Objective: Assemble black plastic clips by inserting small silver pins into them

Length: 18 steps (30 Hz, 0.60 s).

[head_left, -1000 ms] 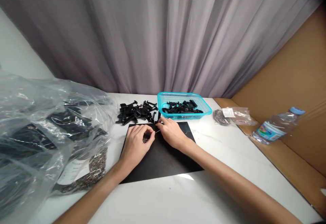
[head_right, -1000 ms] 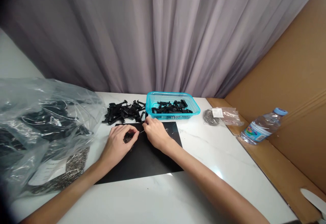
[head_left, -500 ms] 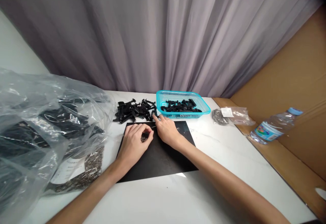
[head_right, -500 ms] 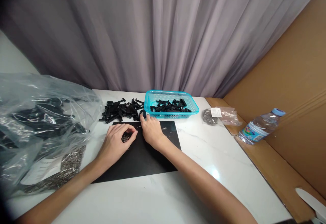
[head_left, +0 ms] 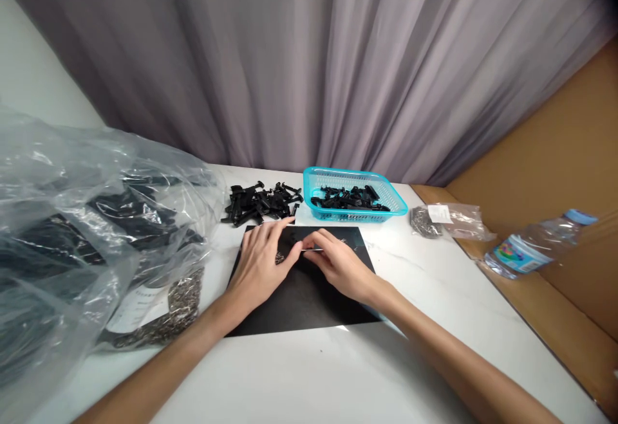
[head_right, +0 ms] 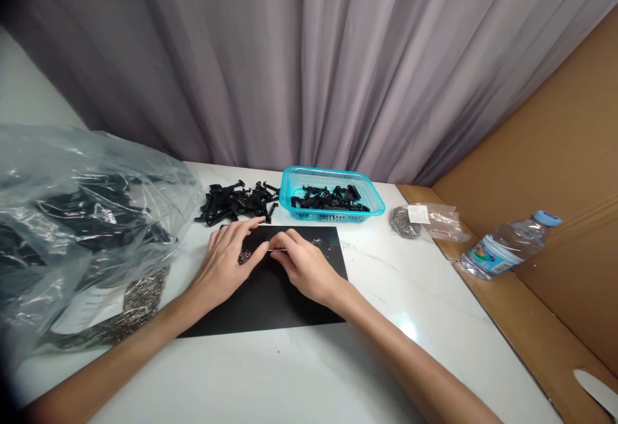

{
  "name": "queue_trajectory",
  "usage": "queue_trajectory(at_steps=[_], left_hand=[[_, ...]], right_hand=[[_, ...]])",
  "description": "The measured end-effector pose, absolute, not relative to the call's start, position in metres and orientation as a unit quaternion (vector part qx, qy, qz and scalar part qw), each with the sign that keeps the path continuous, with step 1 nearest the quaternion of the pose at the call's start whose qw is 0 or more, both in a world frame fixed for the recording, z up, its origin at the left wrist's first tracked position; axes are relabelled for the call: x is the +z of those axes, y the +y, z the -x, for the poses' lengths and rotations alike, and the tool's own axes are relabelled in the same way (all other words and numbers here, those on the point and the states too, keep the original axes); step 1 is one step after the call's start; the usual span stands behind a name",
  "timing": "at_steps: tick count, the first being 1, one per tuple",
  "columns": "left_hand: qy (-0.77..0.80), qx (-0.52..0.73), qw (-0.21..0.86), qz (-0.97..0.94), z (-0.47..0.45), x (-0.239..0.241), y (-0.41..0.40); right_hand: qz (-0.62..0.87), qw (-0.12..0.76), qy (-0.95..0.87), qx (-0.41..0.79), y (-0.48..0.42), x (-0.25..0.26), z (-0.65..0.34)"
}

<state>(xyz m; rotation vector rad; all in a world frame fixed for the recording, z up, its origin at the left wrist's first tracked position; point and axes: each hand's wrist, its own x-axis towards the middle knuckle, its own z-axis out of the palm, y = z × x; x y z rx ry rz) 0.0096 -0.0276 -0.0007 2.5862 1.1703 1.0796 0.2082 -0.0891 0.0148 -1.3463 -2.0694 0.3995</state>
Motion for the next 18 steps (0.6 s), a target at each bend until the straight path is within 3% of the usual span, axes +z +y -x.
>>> queue_trajectory(at_steps=[5,8,11,18], left_hand=[[0.259,0.259,0.108,-0.924,-0.010,0.008,-0.035],[0.239,0.269,0.099,-0.928,-0.011,0.008,-0.038],[0.261,0.303,0.088,-0.913,-0.012,0.006,-0.038],[0.326,0.313,0.114,-0.885,-0.011,0.002,-0.036]], right_hand=[[0.468,0.427,-0.718,0.288,-0.109,0.007,-0.225],[0.497,0.435,-0.701,0.270,-0.105,0.003,-0.247],[0.557,0.365,-0.731,0.146,-0.099,0.003,-0.284],[0.564,0.165,-0.803,0.097,-0.110,0.015,-0.331]])
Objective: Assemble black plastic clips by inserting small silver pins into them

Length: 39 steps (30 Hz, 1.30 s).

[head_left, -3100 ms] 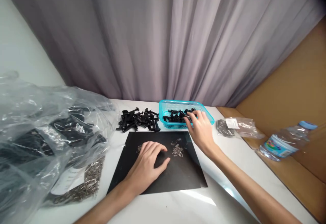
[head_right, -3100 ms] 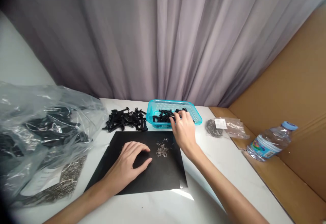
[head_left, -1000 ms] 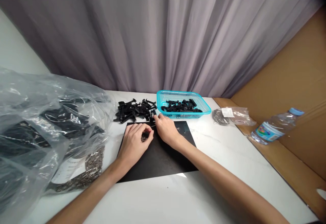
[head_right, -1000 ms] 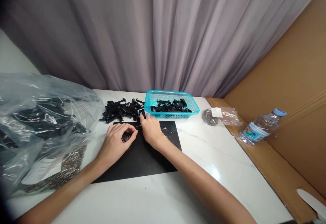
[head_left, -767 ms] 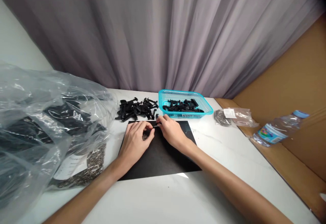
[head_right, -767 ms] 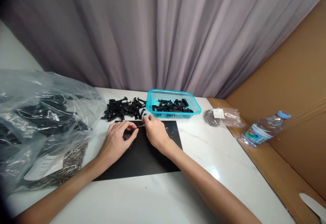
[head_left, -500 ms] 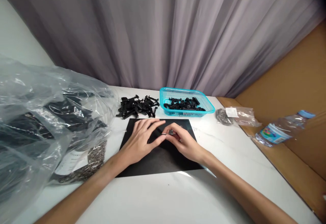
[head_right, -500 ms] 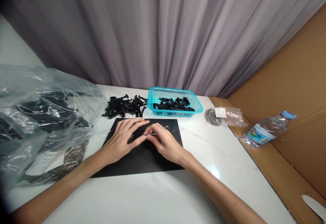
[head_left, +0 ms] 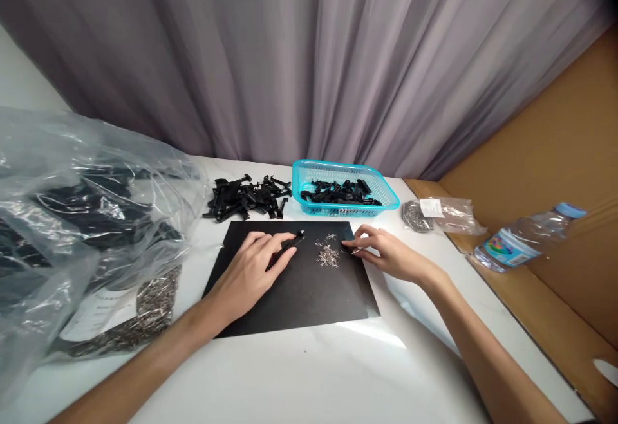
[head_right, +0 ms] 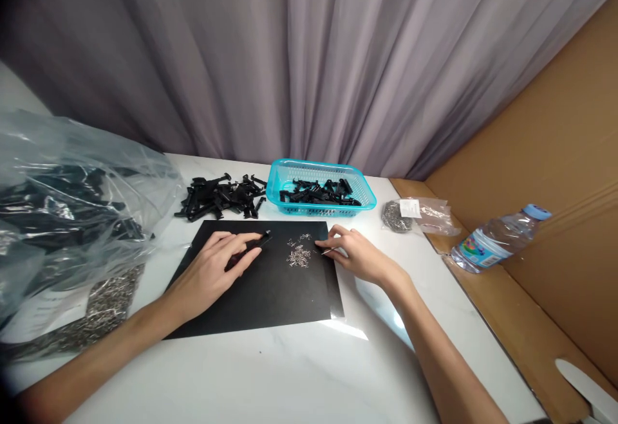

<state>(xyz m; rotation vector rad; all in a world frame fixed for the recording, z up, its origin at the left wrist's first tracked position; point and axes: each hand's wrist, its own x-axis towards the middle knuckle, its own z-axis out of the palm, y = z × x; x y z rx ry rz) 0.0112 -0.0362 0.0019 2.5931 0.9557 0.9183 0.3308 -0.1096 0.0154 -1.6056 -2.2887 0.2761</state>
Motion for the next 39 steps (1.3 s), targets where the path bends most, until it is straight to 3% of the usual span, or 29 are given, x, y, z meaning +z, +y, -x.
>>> queue_trajectory(at_steps=[3,12,22,28,33,39], left_hand=[[0.296,0.305,0.103,-0.899,-0.013,0.005,-0.039],[0.270,0.274,0.079,-0.920,-0.018,0.004,-0.047],[0.253,0.296,0.089,-0.917,-0.021,0.005,-0.048],[0.275,0.287,0.185,-0.899,-0.021,0.002,-0.052],[0.291,0.324,0.252,-0.864,-0.026,0.002,-0.055],[0.314,0.307,0.233,-0.868,-0.028,0.002,-0.055]], right_hand=[[0.558,0.153,-0.810,0.097,-0.112,0.015,-0.324],[0.562,0.222,-0.795,0.051,-0.104,0.010,-0.312],[0.500,0.373,-0.752,0.214,-0.114,0.009,-0.276],[0.511,0.434,-0.693,0.266,-0.116,0.004,-0.263],[0.504,0.432,-0.683,0.304,-0.119,-0.001,-0.256],[0.473,0.400,-0.717,0.319,-0.121,0.000,-0.250]])
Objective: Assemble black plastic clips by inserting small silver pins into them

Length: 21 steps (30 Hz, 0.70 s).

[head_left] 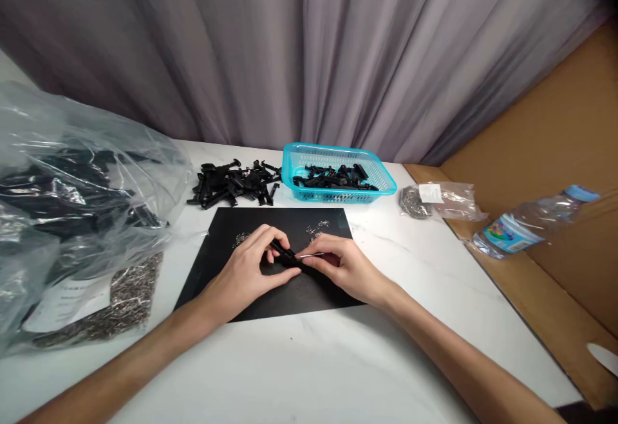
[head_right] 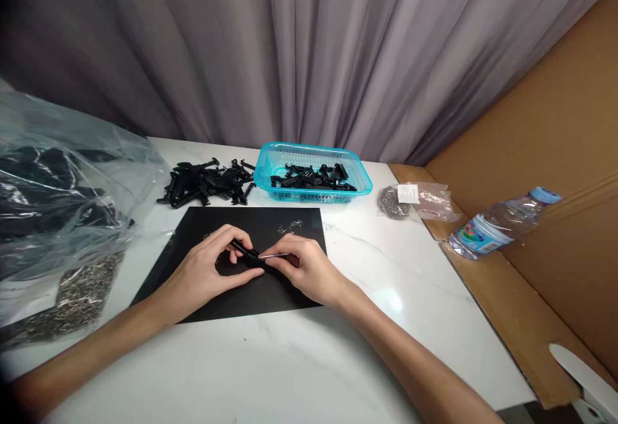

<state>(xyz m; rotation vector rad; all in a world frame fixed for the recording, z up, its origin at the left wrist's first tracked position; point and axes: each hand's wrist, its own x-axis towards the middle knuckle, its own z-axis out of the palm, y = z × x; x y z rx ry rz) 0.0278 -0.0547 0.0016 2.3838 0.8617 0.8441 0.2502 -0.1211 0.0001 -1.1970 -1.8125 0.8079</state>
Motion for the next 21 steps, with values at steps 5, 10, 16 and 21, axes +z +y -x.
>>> queue_trajectory(at_steps=[5,10,16,21], left_hand=[[0.333,0.296,0.229,-0.866,-0.026,-0.004,-0.053],[0.318,0.305,0.261,-0.859,-0.025,-0.006,-0.053],[0.312,0.316,0.241,-0.863,-0.024,-0.005,-0.054],[0.312,0.342,0.246,-0.852,-0.027,0.000,-0.059]], right_hand=[[0.482,0.427,-0.681,0.348,-0.118,-0.001,-0.256],[0.514,0.443,-0.623,0.389,-0.119,0.000,-0.255],[0.507,0.458,-0.621,0.384,-0.124,0.004,-0.248],[0.497,0.461,-0.599,0.426,-0.127,0.001,-0.240]])
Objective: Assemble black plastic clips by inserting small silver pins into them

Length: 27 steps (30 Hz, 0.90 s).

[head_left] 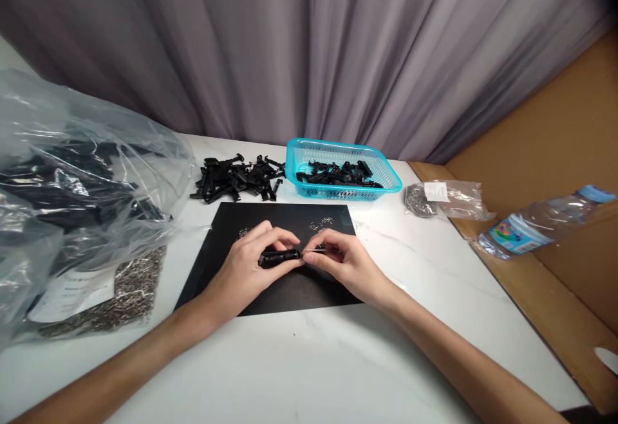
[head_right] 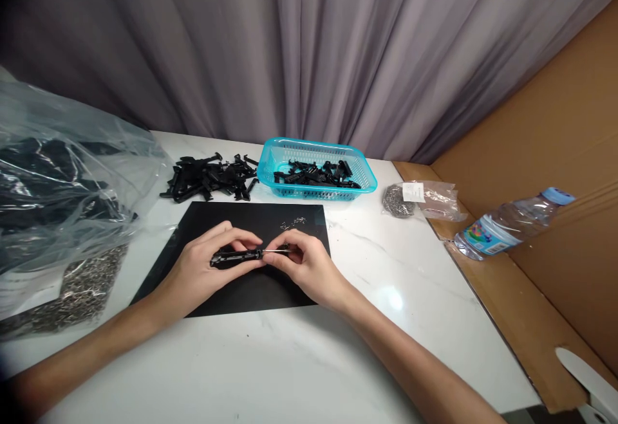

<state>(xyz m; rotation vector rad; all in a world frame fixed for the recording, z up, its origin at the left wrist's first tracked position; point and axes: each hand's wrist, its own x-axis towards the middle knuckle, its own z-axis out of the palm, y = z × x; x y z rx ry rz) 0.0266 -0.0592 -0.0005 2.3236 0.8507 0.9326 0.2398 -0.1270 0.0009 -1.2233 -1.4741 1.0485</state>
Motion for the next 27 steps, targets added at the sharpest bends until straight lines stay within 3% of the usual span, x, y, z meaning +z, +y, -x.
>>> queue_trajectory(at_steps=[10,18,27], left_hand=[[0.319,0.314,0.329,-0.832,-0.031,0.004,-0.073],[0.357,0.259,0.435,-0.785,-0.035,0.015,-0.076],[0.328,0.205,0.436,-0.813,-0.025,-0.002,-0.072]], right_hand=[[0.498,0.522,-0.568,0.397,-0.132,0.004,-0.230],[0.581,0.542,-0.570,0.207,-0.126,0.010,-0.255],[0.595,0.511,-0.572,0.239,-0.119,0.001,-0.257]])
